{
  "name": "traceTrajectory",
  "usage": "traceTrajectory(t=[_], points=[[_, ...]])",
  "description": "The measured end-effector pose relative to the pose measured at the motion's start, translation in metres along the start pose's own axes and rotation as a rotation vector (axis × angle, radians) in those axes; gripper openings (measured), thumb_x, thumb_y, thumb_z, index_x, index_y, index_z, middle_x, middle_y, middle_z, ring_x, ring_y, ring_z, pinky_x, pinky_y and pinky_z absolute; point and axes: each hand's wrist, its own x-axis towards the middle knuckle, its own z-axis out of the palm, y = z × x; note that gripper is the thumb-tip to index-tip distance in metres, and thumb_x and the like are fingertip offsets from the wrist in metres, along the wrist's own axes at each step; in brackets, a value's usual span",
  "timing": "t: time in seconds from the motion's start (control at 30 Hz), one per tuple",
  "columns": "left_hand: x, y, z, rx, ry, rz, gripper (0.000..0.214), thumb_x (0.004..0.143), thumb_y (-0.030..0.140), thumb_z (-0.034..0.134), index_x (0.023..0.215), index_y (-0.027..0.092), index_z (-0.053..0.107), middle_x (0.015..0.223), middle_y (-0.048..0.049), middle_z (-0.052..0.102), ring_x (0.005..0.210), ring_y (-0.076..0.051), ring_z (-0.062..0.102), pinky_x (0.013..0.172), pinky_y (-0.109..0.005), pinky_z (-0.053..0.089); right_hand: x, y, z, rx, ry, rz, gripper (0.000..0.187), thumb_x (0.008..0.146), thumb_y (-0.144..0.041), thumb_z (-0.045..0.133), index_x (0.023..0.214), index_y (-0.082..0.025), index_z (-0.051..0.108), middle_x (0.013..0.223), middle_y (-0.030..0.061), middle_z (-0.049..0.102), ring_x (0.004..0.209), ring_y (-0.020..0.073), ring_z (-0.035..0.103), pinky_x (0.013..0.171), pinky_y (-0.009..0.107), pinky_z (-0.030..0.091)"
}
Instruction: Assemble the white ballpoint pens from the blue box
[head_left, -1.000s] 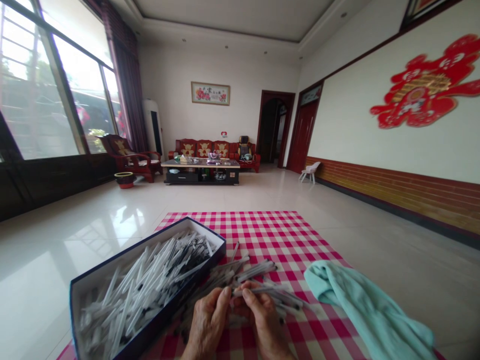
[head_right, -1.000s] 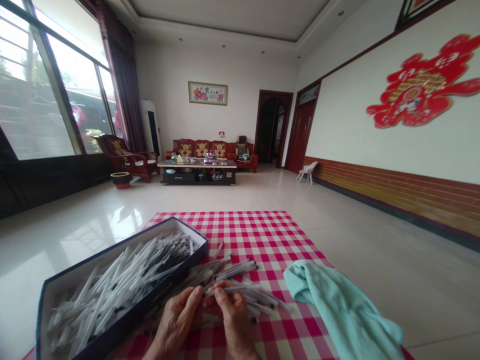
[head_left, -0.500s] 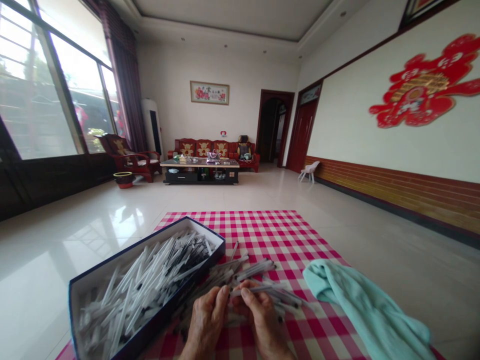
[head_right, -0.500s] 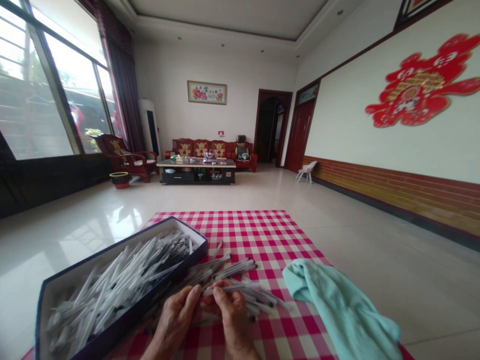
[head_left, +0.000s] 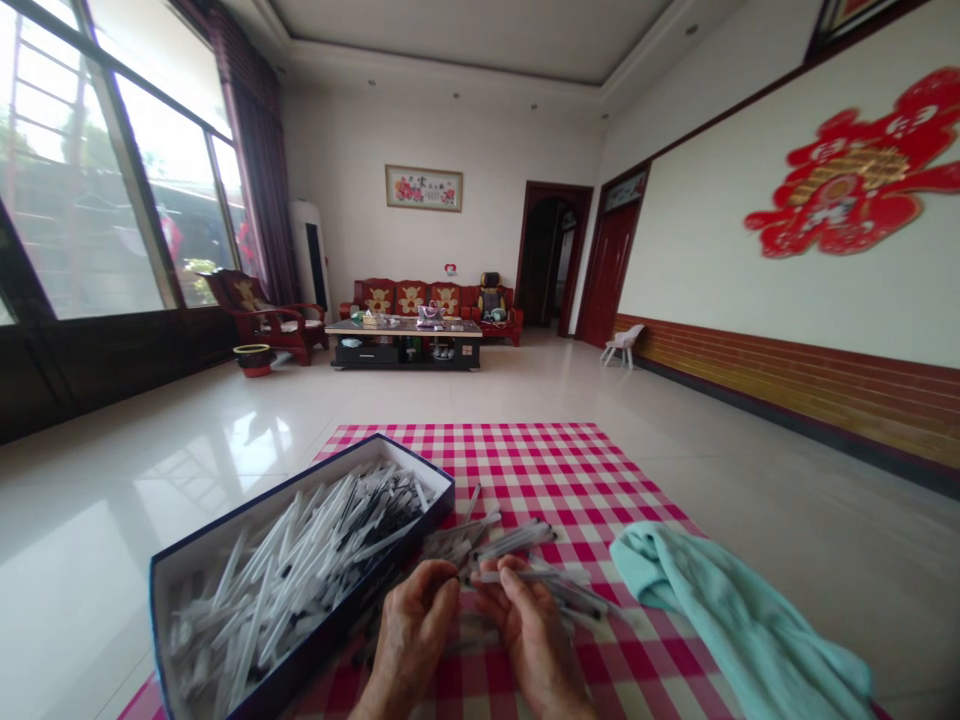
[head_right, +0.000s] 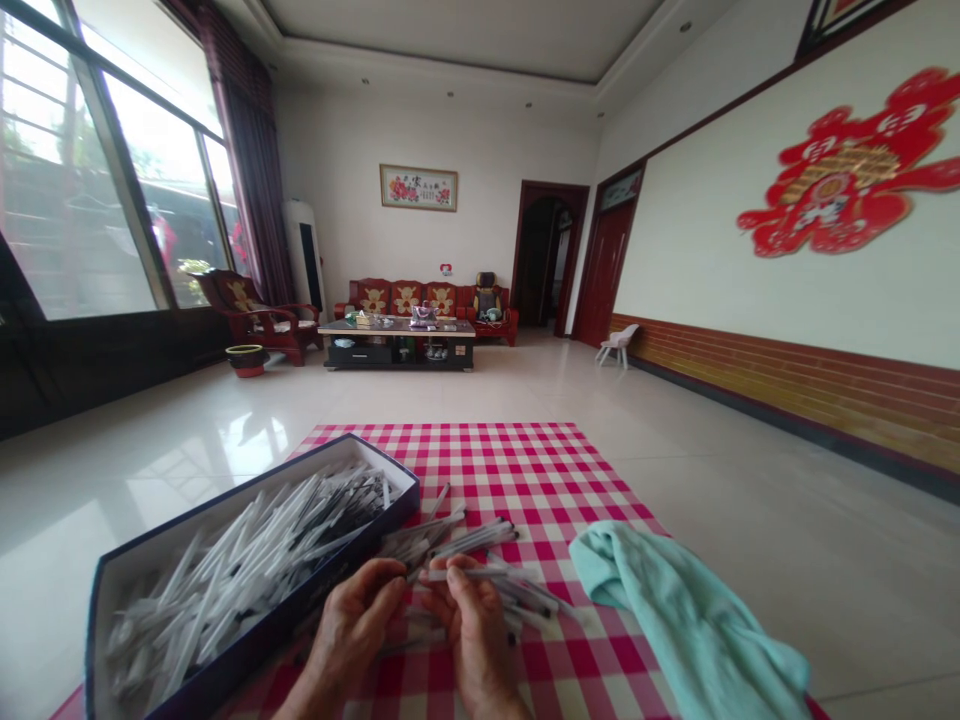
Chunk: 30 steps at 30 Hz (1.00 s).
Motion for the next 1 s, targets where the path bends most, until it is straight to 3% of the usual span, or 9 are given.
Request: traceTrajectory(t=[0.1, 0.23, 0.37, 0.47, 0.6, 0.77, 0.9, 1.0], points=[[0.007, 0.009, -0.016, 0.18, 0.118, 0.07, 0.02, 0.083, 0.033, 0.051, 0.087, 0.019, 0.065, 0.066, 0.0004, 0.066, 0.058, -0.014, 0.06, 0.057, -0.022, 0.046, 0.0, 0.001, 0.0, -0.033, -0.005, -0.002, 0.02, 0.073, -0.028, 0.074, 0.088, -0.018, 0.065, 0.089, 0.005, 0.071, 0.081, 0.0225, 0.069, 0.068, 0.034, 0.055], [0.021, 0.018, -0.053, 0.522, 0.274, 0.144, 0.018, 0.082, 0.026, 0.05, 0.088, 0.021, 0.066, 0.086, -0.0025, 0.07, 0.076, -0.018, 0.066, 0.071, -0.027, 0.048, -0.001, 0.0, 0.003, -0.047, -0.005, -0.007, 0.02, 0.072, -0.028, 0.075, 0.086, -0.017, 0.065, 0.084, 0.0047, 0.072, 0.078, 0.0217, 0.069, 0.066, 0.032, 0.055], [0.03, 0.011, -0.084, 0.814, 0.271, 0.028, 0.024, 0.086, 0.024, 0.045, 0.095, 0.021, 0.067, 0.092, -0.0046, 0.07, 0.08, -0.02, 0.067, 0.073, -0.029, 0.047, -0.001, -0.001, 0.004, -0.034, -0.004, -0.006, 0.021, 0.071, -0.029, 0.076, 0.085, -0.017, 0.065, 0.085, 0.0041, 0.072, 0.076, 0.0205, 0.069, 0.065, 0.031, 0.056], [0.033, 0.007, -0.092, 0.908, 0.234, -0.061, 0.027, 0.087, 0.025, 0.045, 0.102, 0.02, 0.067, 0.094, -0.0065, 0.07, 0.081, -0.022, 0.067, 0.072, -0.031, 0.046, -0.001, 0.0, 0.002, -0.027, -0.006, 0.002, 0.022, 0.07, -0.029, 0.076, 0.085, -0.018, 0.065, 0.084, 0.0039, 0.073, 0.076, 0.0201, 0.069, 0.065, 0.031, 0.056], [0.028, 0.019, -0.081, 0.817, 0.231, -0.034, 0.026, 0.086, 0.027, 0.047, 0.104, 0.022, 0.066, 0.092, -0.004, 0.069, 0.078, -0.02, 0.066, 0.069, -0.029, 0.045, -0.002, 0.0, 0.002, -0.038, -0.011, 0.004, 0.021, 0.071, -0.029, 0.076, 0.086, -0.017, 0.065, 0.084, 0.0041, 0.073, 0.077, 0.0197, 0.069, 0.065, 0.03, 0.056], [0.011, 0.036, -0.041, 0.541, -0.015, 0.185, 0.018, 0.086, 0.025, 0.05, 0.089, 0.023, 0.067, 0.077, -0.0002, 0.063, 0.067, -0.013, 0.061, 0.063, -0.022, 0.043, -0.004, -0.002, 0.005, -0.064, -0.01, 0.013, 0.023, 0.071, -0.03, 0.076, 0.086, -0.017, 0.064, 0.084, 0.0047, 0.073, 0.075, 0.0197, 0.069, 0.065, 0.03, 0.055], [-0.001, 0.032, -0.013, 0.463, -0.108, 0.292, 0.017, 0.086, 0.024, 0.05, 0.083, 0.022, 0.067, 0.073, -0.0014, 0.062, 0.063, -0.013, 0.06, 0.058, -0.021, 0.041, -0.006, -0.004, 0.007, -0.051, -0.079, 0.025, 0.02, 0.074, -0.03, 0.073, 0.086, -0.017, 0.064, 0.083, 0.0048, 0.073, 0.076, 0.0205, 0.069, 0.067, 0.032, 0.055], [-0.004, 0.024, -0.006, 0.425, -0.112, 0.329, 0.021, 0.088, 0.021, 0.047, 0.086, 0.021, 0.067, 0.073, -0.0021, 0.063, 0.064, -0.013, 0.061, 0.059, -0.02, 0.042, -0.008, -0.005, 0.008, -0.05, -0.092, 0.029, 0.02, 0.074, -0.029, 0.073, 0.088, -0.017, 0.064, 0.083, 0.0049, 0.072, 0.075, 0.0208, 0.069, 0.067, 0.033, 0.055]])
